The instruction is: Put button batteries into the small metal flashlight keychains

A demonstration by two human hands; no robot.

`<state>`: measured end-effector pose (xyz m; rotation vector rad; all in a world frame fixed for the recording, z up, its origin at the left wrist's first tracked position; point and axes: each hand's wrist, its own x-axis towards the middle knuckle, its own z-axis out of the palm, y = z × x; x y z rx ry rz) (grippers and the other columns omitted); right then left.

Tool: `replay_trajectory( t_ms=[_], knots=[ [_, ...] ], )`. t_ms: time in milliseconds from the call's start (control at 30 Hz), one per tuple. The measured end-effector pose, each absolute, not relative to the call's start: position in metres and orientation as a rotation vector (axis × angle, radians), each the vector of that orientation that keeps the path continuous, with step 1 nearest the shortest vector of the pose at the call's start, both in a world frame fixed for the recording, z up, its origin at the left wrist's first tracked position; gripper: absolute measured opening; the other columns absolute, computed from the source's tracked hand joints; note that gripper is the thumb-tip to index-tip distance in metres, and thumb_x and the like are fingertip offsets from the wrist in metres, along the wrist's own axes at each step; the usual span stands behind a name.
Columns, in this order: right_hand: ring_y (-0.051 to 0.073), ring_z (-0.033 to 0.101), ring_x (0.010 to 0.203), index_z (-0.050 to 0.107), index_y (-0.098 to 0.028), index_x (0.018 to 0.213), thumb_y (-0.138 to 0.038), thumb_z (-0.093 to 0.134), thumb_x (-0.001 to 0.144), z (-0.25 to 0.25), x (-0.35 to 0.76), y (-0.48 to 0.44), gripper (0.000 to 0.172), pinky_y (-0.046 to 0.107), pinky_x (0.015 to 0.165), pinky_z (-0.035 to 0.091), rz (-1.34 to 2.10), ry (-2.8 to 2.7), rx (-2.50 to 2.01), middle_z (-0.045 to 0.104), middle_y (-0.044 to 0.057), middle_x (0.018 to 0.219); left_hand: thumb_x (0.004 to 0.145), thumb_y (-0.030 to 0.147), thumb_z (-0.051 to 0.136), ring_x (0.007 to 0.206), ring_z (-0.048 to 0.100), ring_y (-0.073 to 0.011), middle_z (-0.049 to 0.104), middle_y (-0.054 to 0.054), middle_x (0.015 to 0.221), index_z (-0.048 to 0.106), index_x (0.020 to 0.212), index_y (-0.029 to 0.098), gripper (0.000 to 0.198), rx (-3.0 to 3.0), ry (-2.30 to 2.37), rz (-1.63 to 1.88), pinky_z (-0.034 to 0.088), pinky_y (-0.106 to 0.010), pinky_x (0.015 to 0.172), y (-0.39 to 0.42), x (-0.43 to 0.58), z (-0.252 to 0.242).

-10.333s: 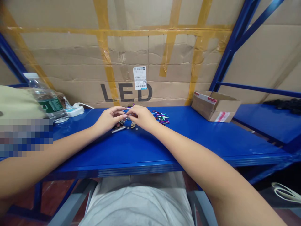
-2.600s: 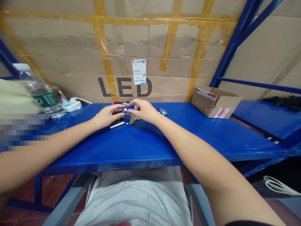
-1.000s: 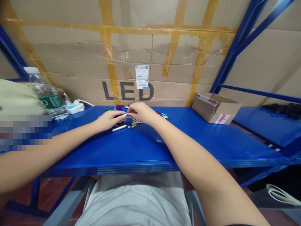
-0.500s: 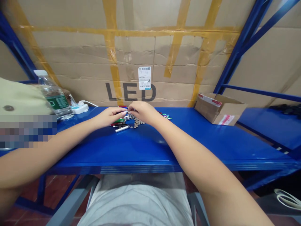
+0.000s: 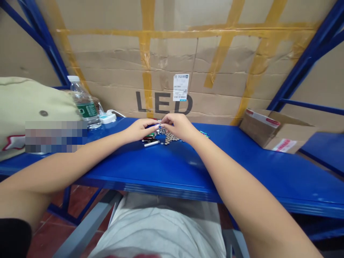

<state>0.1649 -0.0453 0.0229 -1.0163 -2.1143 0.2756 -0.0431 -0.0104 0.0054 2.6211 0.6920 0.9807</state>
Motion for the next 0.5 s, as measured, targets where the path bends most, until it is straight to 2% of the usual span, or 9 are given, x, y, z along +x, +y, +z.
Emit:
replay_trajectory(
  t_ms=[167, 267, 400, 500],
  knots=[
    [0.016, 0.061, 0.082, 0.067, -0.020, 0.087, -0.019, 0.057, 0.084, 0.029, 0.170, -0.047, 0.011, 0.029, 0.073, 0.045, -0.165, -2.334, -0.916, 0.069, 0.004, 0.087, 0.095, 0.039, 0.044, 0.060, 0.053, -0.0098, 0.064, -0.002, 0.074, 0.065, 0.110, 0.014, 0.036, 2.308, 0.685, 0.715, 0.040, -0.022, 0.058, -0.011, -0.047, 0.008],
    [0.016, 0.061, 0.083, 0.068, -0.019, 0.083, -0.019, 0.056, 0.085, 0.030, 0.169, -0.048, 0.012, 0.029, 0.074, 0.044, -0.168, -2.384, -0.882, 0.069, 0.005, 0.086, 0.094, 0.038, 0.046, 0.063, 0.055, -0.0109, 0.065, -0.002, 0.076, 0.066, 0.108, 0.015, 0.033, 2.430, 0.684, 0.664, 0.041, -0.023, 0.061, -0.013, -0.049, 0.010],
    [0.015, 0.061, 0.072, 0.066, -0.019, 0.077, -0.023, 0.061, 0.081, 0.025, 0.168, -0.048, 0.008, 0.029, 0.068, 0.045, 0.098, -2.301, -0.956, 0.067, 0.002, 0.074, 0.093, 0.032, 0.047, 0.089, 0.061, -0.0173, 0.069, -0.007, 0.099, 0.066, 0.109, 0.019, 0.028, 2.805, 0.578, 0.800, 0.045, -0.030, 0.079, -0.014, -0.049, 0.010],
    [0.012, 0.057, 0.058, 0.063, -0.018, 0.079, -0.030, 0.064, 0.081, 0.019, 0.168, -0.046, 0.013, 0.025, 0.055, 0.044, 0.590, -2.127, -1.056, 0.064, 0.001, 0.065, 0.095, 0.032, 0.043, 0.090, 0.060, -0.0190, 0.068, -0.009, 0.098, 0.065, 0.110, 0.019, 0.029, 3.036, 0.511, 0.907, 0.046, -0.033, 0.081, -0.013, -0.049, 0.008]
  ],
)
